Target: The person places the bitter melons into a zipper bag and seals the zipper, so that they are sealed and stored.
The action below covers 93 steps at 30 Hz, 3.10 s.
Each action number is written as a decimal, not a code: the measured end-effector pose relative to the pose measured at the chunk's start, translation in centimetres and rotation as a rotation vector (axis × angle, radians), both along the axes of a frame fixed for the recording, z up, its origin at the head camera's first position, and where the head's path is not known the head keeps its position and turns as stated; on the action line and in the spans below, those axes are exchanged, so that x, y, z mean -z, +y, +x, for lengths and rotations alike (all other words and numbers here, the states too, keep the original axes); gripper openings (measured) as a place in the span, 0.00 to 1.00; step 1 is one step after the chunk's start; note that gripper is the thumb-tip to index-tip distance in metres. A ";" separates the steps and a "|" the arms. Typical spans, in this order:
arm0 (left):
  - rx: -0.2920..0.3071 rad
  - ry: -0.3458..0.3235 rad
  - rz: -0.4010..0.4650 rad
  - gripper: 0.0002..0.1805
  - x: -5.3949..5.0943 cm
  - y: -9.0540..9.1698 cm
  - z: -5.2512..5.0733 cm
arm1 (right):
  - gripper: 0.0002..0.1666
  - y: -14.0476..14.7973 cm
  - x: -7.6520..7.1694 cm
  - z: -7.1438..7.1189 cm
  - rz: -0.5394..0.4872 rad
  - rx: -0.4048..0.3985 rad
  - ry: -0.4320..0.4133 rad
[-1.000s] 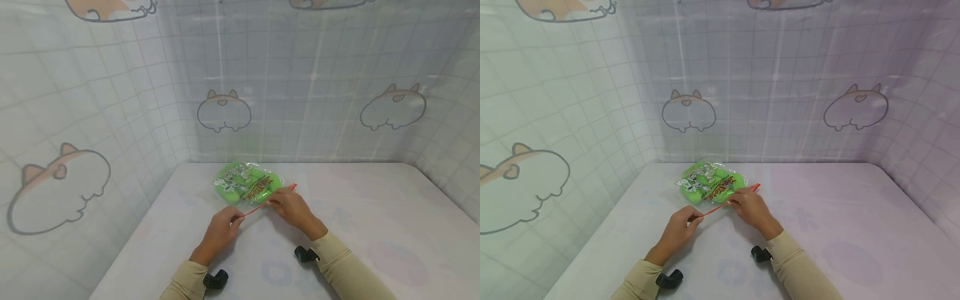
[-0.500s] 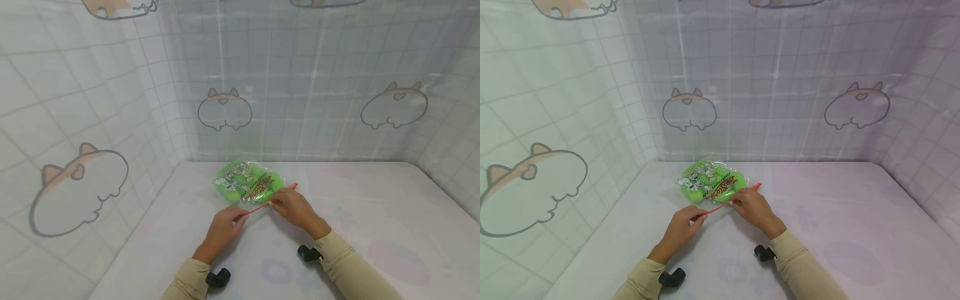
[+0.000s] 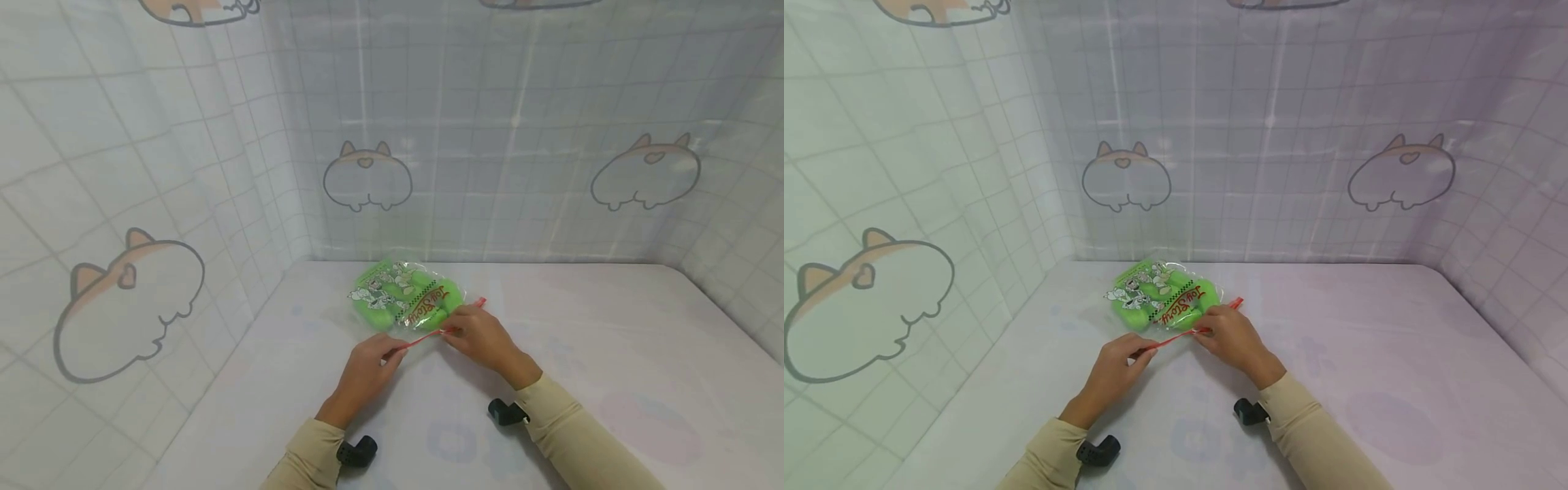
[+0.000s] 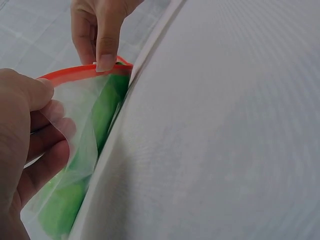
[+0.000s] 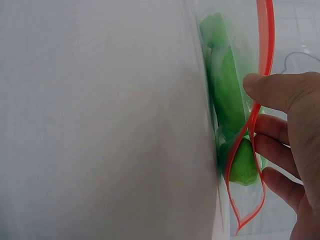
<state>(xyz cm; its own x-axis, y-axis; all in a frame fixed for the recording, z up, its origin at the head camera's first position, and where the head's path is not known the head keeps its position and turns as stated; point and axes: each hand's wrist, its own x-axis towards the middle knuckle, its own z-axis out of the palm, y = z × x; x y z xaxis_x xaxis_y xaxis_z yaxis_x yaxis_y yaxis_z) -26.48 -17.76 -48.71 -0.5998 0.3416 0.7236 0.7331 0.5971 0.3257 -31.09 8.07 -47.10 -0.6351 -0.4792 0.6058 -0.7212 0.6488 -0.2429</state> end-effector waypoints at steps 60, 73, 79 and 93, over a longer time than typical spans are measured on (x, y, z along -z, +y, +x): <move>0.001 -0.049 -0.025 0.06 0.1 -0.1 0.7 | 0.08 1.3 0.6 0.5 -0.049 0.129 0.041; 0.037 -0.041 -0.031 0.07 0.3 -0.1 0.6 | 0.07 1.5 0.8 0.6 -0.097 0.126 -0.142; 0.041 -0.057 -0.029 0.07 0.3 -0.1 0.6 | 0.08 2.6 0.5 0.5 -0.127 0.189 -0.262; 0.040 -0.158 -0.042 0.05 0.0 -0.4 0.4 | 0.10 3.9 0.3 0.6 -0.312 0.271 -0.562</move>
<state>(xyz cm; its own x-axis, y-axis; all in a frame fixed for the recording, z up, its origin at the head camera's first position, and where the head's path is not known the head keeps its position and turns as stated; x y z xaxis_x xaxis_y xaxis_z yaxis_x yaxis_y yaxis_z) -26.10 -18.11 -48.69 -0.6903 0.3959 0.6055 0.6982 0.5838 0.4143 -30.45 11.97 -47.36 -0.9652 -0.1170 0.2339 -0.2544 0.6274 -0.7360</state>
